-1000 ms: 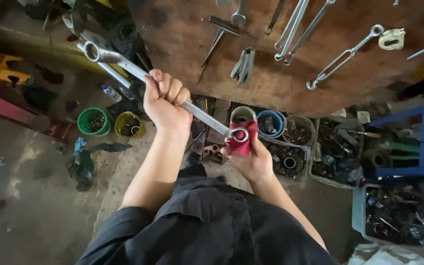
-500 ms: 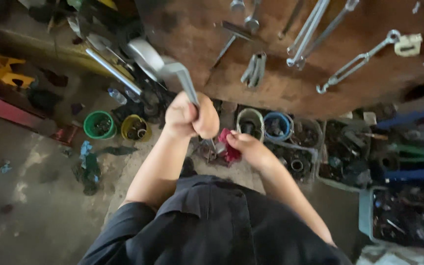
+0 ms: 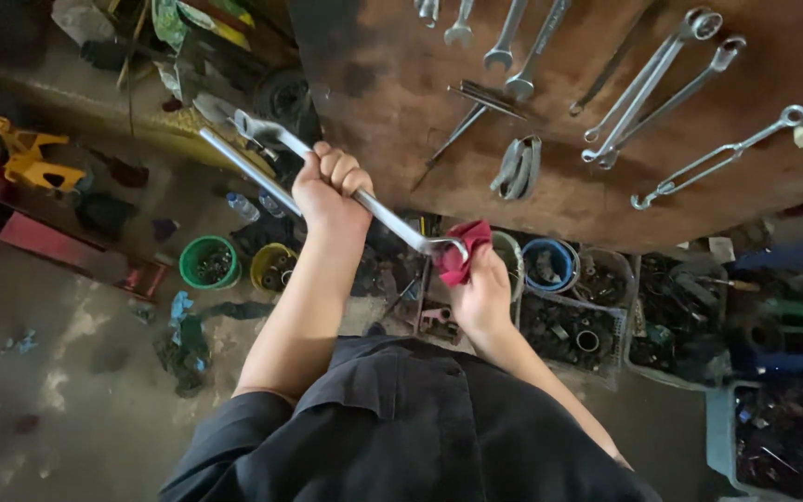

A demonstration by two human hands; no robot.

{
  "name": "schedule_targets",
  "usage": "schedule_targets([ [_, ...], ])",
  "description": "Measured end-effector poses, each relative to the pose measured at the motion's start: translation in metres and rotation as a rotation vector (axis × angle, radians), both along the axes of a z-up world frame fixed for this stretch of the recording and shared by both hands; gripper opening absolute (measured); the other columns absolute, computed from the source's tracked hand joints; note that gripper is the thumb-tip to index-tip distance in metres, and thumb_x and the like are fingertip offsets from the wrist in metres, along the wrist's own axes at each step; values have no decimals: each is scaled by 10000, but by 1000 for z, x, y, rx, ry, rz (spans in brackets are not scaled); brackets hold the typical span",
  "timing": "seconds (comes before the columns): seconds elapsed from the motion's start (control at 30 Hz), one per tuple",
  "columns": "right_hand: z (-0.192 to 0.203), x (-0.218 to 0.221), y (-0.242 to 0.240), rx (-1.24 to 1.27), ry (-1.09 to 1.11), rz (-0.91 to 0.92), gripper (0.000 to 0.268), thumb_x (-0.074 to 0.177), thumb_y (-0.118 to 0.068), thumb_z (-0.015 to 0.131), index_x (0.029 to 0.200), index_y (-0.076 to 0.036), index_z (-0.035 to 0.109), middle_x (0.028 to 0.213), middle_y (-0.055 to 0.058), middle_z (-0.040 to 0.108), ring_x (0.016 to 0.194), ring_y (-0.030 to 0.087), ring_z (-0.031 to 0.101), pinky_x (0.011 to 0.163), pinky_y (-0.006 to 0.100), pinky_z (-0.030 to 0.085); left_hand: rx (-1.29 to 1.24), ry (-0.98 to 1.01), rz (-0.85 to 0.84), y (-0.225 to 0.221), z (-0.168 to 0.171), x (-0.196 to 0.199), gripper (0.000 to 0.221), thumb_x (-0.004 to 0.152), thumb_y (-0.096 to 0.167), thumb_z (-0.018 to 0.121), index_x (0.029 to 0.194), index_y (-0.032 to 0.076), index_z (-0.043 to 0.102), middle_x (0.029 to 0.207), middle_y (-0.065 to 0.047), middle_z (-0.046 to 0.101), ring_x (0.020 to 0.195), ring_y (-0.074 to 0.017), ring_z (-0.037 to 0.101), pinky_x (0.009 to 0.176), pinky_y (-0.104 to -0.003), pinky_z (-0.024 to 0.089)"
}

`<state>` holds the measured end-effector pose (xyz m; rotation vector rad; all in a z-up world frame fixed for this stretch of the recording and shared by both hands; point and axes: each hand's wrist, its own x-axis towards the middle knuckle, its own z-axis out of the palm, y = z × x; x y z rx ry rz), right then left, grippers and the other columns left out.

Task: Wiping and organizing wrenches on a tool board in a workshop.

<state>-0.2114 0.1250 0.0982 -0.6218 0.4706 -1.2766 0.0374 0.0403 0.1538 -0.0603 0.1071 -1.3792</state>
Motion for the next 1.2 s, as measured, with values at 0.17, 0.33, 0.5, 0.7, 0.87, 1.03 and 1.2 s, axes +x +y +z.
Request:
schedule_targets([
  [0.17,-33,10,-26,-159,392,95,338,1171,-301,450,1226,-8,608,948,37,665,753,136,590,686,285,472,71,54,-82,-17,-4,32,417,1117,413,392,853,114,516,604,69,266,473,-83,206,403,-248,198],
  [0.33,28,43,-45,-108,797,363,277,1071,-254,485,1116,-35,649,864,0,624,727,92,553,653,257,456,-248,-304,-181,-6,41,38,404,1107,421,442,859,113,526,627,50,336,486,-103,273,434,-279,236],
  [0.5,25,60,-62,-514,1266,435,336,1094,-244,508,918,-2,662,856,58,621,773,123,604,741,288,485,-872,-650,-431,0,60,25,402,1054,375,629,817,61,546,668,-64,533,529,-237,470,516,-392,365],
  [0.7,19,65,-61,-130,965,474,341,1077,-272,461,1062,-1,667,889,44,689,820,141,610,761,317,502,-908,-875,-380,2,73,36,523,1053,410,627,784,-36,583,754,-155,599,660,-299,581,597,-446,436],
  [0.87,8,50,-43,-2,431,78,388,1142,-274,442,1199,13,697,1080,63,706,979,145,630,914,305,488,-421,-309,-103,-7,74,59,381,1110,420,470,898,109,529,659,30,368,546,-127,326,511,-308,279],
  [1.03,13,72,-32,-58,87,-58,283,1098,-222,473,1181,-16,648,1161,60,700,1046,155,647,957,325,498,-66,40,-63,-39,25,72,375,1130,394,384,906,117,502,647,55,270,526,-92,222,452,-254,204],
  [1.2,12,69,-43,-52,126,30,257,1112,-189,470,1163,-4,641,1094,44,704,944,147,641,901,333,524,94,2,-5,-32,31,76,381,1136,374,377,884,117,503,637,67,274,501,-84,215,430,-254,191],
])
